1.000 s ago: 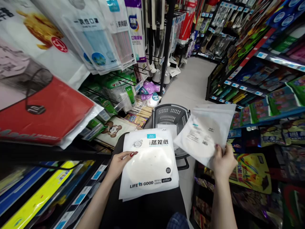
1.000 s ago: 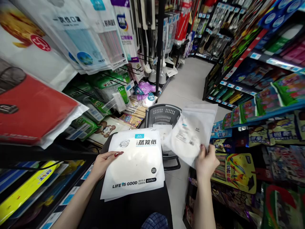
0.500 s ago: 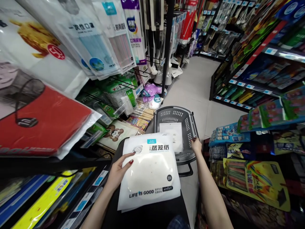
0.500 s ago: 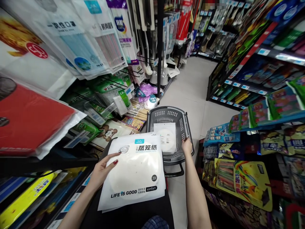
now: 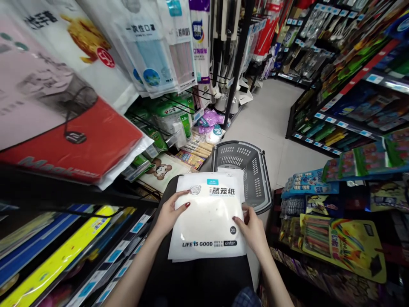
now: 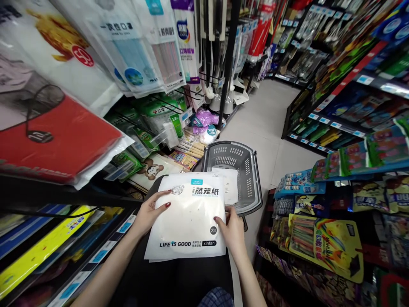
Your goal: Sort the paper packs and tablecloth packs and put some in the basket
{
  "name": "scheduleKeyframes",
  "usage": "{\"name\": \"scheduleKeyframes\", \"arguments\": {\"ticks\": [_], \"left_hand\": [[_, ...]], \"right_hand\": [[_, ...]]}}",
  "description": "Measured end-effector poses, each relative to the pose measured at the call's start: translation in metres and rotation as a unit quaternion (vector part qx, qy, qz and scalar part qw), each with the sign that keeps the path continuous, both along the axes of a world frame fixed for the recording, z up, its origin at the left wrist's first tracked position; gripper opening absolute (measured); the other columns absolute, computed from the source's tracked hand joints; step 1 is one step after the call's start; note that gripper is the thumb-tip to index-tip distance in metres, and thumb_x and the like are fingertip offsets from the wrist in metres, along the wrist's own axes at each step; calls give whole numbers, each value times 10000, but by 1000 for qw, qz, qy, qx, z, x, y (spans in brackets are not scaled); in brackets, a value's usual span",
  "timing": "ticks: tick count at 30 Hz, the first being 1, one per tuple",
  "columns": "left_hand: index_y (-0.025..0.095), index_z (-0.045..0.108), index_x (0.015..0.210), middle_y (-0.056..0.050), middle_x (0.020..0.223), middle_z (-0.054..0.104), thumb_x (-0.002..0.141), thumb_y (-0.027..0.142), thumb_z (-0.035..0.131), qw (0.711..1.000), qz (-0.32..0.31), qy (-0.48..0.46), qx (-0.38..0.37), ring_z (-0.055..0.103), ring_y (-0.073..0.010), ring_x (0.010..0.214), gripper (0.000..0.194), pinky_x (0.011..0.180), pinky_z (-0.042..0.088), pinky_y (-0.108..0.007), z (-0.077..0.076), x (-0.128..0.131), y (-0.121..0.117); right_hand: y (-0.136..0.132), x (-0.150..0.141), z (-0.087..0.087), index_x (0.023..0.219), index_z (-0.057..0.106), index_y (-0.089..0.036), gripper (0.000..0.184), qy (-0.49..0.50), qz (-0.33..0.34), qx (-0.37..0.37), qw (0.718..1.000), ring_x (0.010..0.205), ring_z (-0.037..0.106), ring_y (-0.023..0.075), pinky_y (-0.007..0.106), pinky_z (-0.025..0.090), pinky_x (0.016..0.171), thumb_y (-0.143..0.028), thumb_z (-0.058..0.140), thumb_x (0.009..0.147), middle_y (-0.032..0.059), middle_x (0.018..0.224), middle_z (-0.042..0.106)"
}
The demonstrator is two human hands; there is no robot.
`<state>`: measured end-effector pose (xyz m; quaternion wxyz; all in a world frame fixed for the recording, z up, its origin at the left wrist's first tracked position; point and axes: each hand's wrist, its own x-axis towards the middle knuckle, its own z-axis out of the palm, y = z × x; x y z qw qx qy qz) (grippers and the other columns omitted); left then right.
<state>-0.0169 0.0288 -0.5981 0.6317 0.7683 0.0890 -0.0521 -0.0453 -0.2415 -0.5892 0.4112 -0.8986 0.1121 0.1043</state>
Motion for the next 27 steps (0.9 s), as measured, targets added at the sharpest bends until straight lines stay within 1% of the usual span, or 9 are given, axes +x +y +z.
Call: {"name": "scheduleKeyframes", "arguments": {"ticks": [4,6,8,13,16,18,21,24,27], "left_hand": [[159,538,1070,-112,1180,530,670,311,608,1000,9,-11,-25,467,-253,1100,434,931,339,-366,-1,-3,1],[157,539,1070,-114,1176,530,654,312,623,999,18,-19,-41,476,-257,1085,451,913,356,-370,-2,-5,2],[153,553,1051,-114,1156,541,636,318,640,998,23,-24,-53,485,-260,1070,455,902,365,-373,-2,-6,3],[148,559,1038,-108,1114,569,625,329,654,996,14,-16,-86,525,-261,1007,461,856,394,-371,-2,-9,5],[153,566,1037,-102,1122,570,708,339,569,995,-2,-13,-102,522,-252,1010,378,823,406,-336,-3,-10,7],[154,561,1053,-99,1134,565,760,330,495,994,-20,-9,-110,523,-244,1010,348,814,405,-321,-4,-10,7],[155,544,1084,-94,1172,541,772,298,472,993,-23,-23,-112,507,-234,1040,351,839,387,-308,-6,-10,8],[156,569,1050,-87,1156,556,775,289,465,995,-21,-36,-93,496,-224,1059,324,877,359,-301,-8,-8,8],[159,612,976,-79,1079,603,783,317,453,996,-29,-25,-77,526,-224,1011,295,859,368,-302,-8,-8,8]], "right_hand": [[2,-9,-10,920,515,-165,369,2,-63,80,995,599,541,186,278,399,561,-391,602,642,26,657,588],[2,-10,-10,865,542,-159,331,2,-69,119,991,601,542,182,275,404,558,-396,602,643,46,685,605],[1,-10,-9,816,558,-156,306,-8,-68,125,990,585,529,168,262,395,545,-404,605,643,44,685,606],[-6,-14,-4,706,590,-133,323,-32,-84,97,991,534,484,138,233,356,512,-452,595,654,32,608,587],[-5,-18,1,713,626,-137,342,-35,-94,77,992,607,527,167,242,375,564,-471,563,681,57,674,633],[-3,-20,6,719,638,-157,327,-50,-98,33,993,660,552,182,245,377,605,-468,536,709,56,718,649],[-5,-18,12,741,642,-182,309,-82,-107,-54,989,681,564,189,250,368,625,-460,508,735,46,736,652],[-23,-13,26,713,616,-164,319,-107,-126,-69,984,609,538,172,242,369,570,-468,521,718,40,657,624],[-45,-18,67,674,569,-153,303,-138,-157,-9,978,511,470,131,214,349,461,-455,552,695,14,571,555]]}}
